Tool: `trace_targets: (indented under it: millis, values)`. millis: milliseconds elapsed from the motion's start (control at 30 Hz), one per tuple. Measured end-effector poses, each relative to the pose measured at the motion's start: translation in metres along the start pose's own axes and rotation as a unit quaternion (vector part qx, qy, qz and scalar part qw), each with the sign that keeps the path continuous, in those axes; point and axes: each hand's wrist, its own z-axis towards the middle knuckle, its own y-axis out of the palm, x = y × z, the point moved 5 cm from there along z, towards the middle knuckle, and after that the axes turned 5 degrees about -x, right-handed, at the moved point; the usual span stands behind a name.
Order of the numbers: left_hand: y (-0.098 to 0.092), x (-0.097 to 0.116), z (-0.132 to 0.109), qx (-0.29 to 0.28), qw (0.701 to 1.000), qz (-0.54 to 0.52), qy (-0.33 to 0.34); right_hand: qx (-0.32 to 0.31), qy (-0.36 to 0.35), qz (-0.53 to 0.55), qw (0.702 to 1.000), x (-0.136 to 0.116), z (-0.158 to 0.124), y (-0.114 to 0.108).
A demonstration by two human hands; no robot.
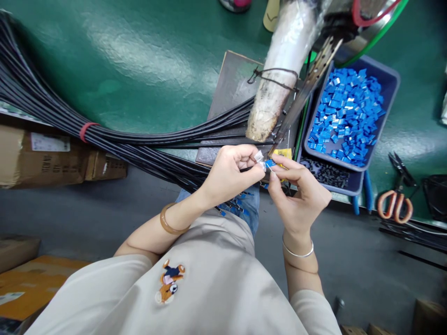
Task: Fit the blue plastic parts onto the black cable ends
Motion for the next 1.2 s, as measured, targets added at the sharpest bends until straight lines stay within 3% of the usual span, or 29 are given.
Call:
trace_targets:
  millis: [400, 667, 833, 967, 1067, 1133, 1200]
  values:
    - [-0.004, -0.003, 0.005, -0.005, 0.997, -0.053, -0.059, -0.008, 0.018, 0.014, 1.000, -0.001, 0.007, -0.001]
    - [-0.006, -0.005, 0.001, -0.027, 0.996, -0.028, -0.075, -0.012, 0.026, 0.027, 0.999, 0.002, 0.004, -0.003]
    - [-0.002, -0.006, -0.006, -0.051, 0.996, -0.014, -0.077, 0.023, -0.063, -0.074, 0.995, -0.005, -0.003, -0.004]
    - [-0.003, -0.004, -0.009, -0.026, 0.998, -0.031, -0.053, 0.075, -0.111, -0.122, 0.983, -0.011, -0.013, -0.002]
    - [-0.003, -0.002, -0.011, -0.010, 0.998, -0.046, -0.029, 0.083, -0.043, -0.046, 0.995, -0.006, -0.014, 0.000]
    - [-0.003, -0.001, -0.013, -0.012, 0.998, -0.054, -0.027, 0.052, 0.048, 0.044, 0.997, 0.002, -0.012, 0.003]
    - [-0.003, -0.002, -0.015, -0.023, 0.997, -0.061, -0.037, 0.021, 0.089, 0.091, 0.992, 0.004, -0.009, 0.004]
